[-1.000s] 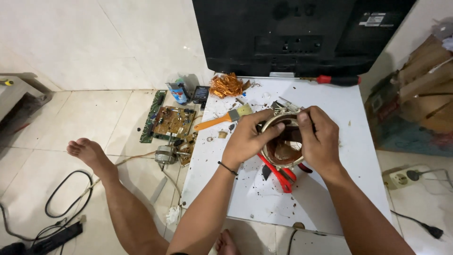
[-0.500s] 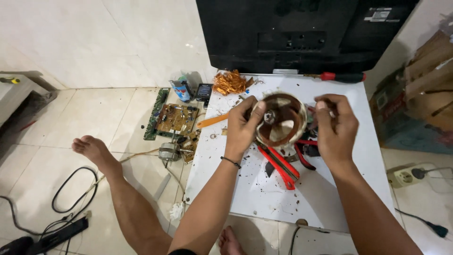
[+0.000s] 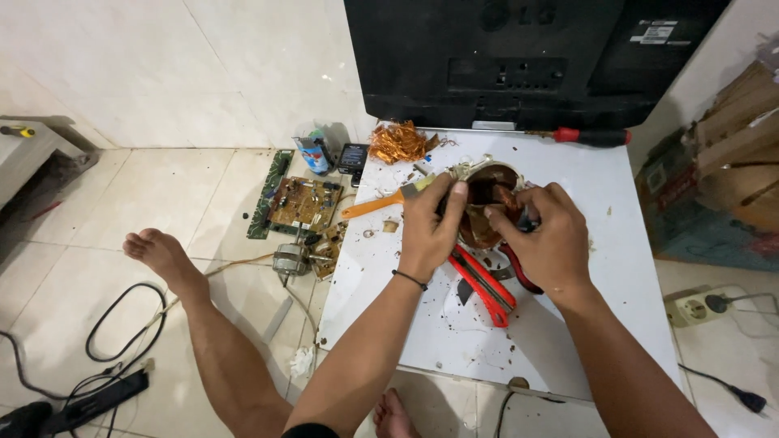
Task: Disassembling a plastic motor housing by breaking and prying it apart using pliers and other tools.
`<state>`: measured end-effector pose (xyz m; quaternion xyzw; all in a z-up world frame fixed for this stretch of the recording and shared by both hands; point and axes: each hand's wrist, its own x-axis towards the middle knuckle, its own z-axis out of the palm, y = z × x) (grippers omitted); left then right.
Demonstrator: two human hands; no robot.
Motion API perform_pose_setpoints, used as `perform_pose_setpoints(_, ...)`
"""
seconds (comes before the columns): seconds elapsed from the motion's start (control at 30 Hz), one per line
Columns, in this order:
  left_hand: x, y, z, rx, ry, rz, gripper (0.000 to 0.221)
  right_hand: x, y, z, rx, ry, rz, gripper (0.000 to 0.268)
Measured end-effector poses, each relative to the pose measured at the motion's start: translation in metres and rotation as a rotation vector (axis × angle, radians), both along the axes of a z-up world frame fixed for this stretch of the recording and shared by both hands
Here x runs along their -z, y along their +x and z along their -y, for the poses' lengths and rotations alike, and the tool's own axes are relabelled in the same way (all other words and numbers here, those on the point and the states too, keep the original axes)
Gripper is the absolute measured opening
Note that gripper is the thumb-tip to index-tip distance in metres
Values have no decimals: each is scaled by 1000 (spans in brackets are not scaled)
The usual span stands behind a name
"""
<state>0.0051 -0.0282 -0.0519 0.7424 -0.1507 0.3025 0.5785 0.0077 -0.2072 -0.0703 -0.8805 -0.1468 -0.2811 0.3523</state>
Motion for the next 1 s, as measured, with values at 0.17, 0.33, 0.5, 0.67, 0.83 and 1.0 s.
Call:
perform_pose_setpoints(0.17,-2,-2,2,25,-16,9,37,-5,-6,-7,-18,-26,26,35)
perform_pose_setpoints(0.33,2,-1,3,2,-40,15,39,-8,-10,-15,-25,-59,148,24)
perform_pose_setpoints(0.5,1,-1,2,32,-22,25,39,-2,-3,-18,79,-340,450,21)
perform_pose_setpoints(0.67,-4,-4,1,79,51,1,36,-5,-4,-18,89,-419,472,22)
perform_pose_setpoints(0.83,-11,-12,1,111,160,-12,33,-6,-5,-19,59,-476,490,15)
perform_pose_setpoints(1.0,-12,-10,-2,152,236,-29,34,-20,-7,-23,-71,-509,510,12)
